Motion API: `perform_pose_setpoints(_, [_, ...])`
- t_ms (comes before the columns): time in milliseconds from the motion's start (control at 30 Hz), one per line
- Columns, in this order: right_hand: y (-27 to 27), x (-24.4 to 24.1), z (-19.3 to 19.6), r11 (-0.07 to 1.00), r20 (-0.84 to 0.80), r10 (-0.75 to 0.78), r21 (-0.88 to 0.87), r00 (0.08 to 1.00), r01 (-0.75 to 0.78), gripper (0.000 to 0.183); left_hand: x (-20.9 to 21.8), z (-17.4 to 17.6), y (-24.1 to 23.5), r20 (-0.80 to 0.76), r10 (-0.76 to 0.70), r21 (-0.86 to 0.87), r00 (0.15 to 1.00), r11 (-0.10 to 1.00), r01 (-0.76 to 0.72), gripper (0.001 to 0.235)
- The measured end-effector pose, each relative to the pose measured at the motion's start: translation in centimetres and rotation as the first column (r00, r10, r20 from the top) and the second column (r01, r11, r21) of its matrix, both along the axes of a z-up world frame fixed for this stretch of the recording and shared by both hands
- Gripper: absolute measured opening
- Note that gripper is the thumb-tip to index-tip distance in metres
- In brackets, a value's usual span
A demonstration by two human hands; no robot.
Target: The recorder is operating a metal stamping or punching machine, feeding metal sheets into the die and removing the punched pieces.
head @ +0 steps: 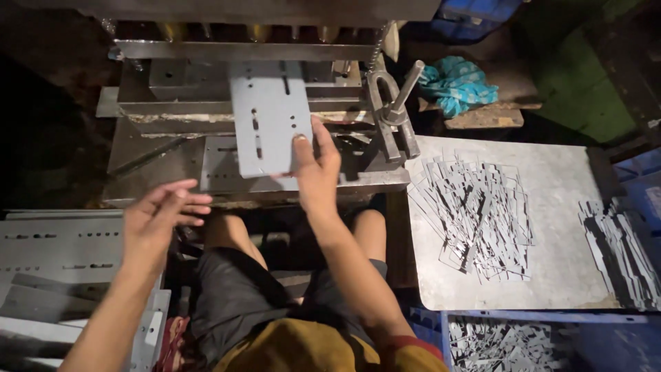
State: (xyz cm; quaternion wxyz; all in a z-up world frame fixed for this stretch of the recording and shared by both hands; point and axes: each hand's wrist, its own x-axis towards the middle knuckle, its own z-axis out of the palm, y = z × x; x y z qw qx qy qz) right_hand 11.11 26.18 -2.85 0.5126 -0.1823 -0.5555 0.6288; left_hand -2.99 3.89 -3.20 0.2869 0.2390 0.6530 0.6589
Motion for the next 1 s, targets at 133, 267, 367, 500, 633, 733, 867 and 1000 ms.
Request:
perform_pose_setpoints(133, [-2.1,-1.0,3.3,0.949,-0.068,0.127,-0.280,0.990,-0.142,0.056,-0.3,-0.2,1.7,-0.289,-0.008,-0.029,0.957,1.000,0.000,0.030])
perform_pose_setpoints(267, [-3.2,0.5,2.6,0.939,-0.033,0.214,-0.267,0.976,-0.215,0.055,-4.5,-0.1,4.6,-0.889,0.113,0.040,0.444,0.984,-0.171,0.024])
perform_pose_setpoints(367, [-3.1,3.5,1.9,0.936,-0.028,0.197,-0.292,0.980,-0.197,0.054,-7.6,0.7,8.6,-0.969,0.139,0.109,0.204,0.982,-0.153,0.021])
perform_pose_setpoints(500, [-2.7,8.0,-0.5,0.939,-0.019,0.122,-0.321,0.992,-0.121,0.050,-11.9,0.0,14.0,-0.998,0.049,0.053,-0.048,0.996,-0.072,0.019])
perform_pose_setpoints(633, [-3.5,10.7,-1.6,0.962,0.031,0.040,-0.272,0.999,-0.030,0.048,-16.9,-2.3,18.0,-0.977,-0.058,-0.027,-0.207,0.988,-0.150,0.035])
perform_pose_setpoints(733, [-4.0,12.5,-3.1,0.956,0.107,0.048,-0.292,0.993,-0.014,0.048,-18.9,-3.4,19.9,-0.988,-0.089,-0.063,-0.123,0.978,-0.198,0.029])
perform_pose_setpoints(867, [-4.8,13.6,-3.7,0.928,-0.058,0.132,-0.343,0.989,-0.144,0.046,-19.0,-1.9,21.7,-0.995,-0.091,-0.097,0.040,0.975,-0.201,0.029])
perform_pose_setpoints(1000, [-6.1,14.2,-3.3,0.863,0.006,0.141,-0.490,0.990,-0.120,0.045,-23.3,-4.4,24.6,-0.942,-0.315,-0.334,0.115,0.853,-0.400,0.030])
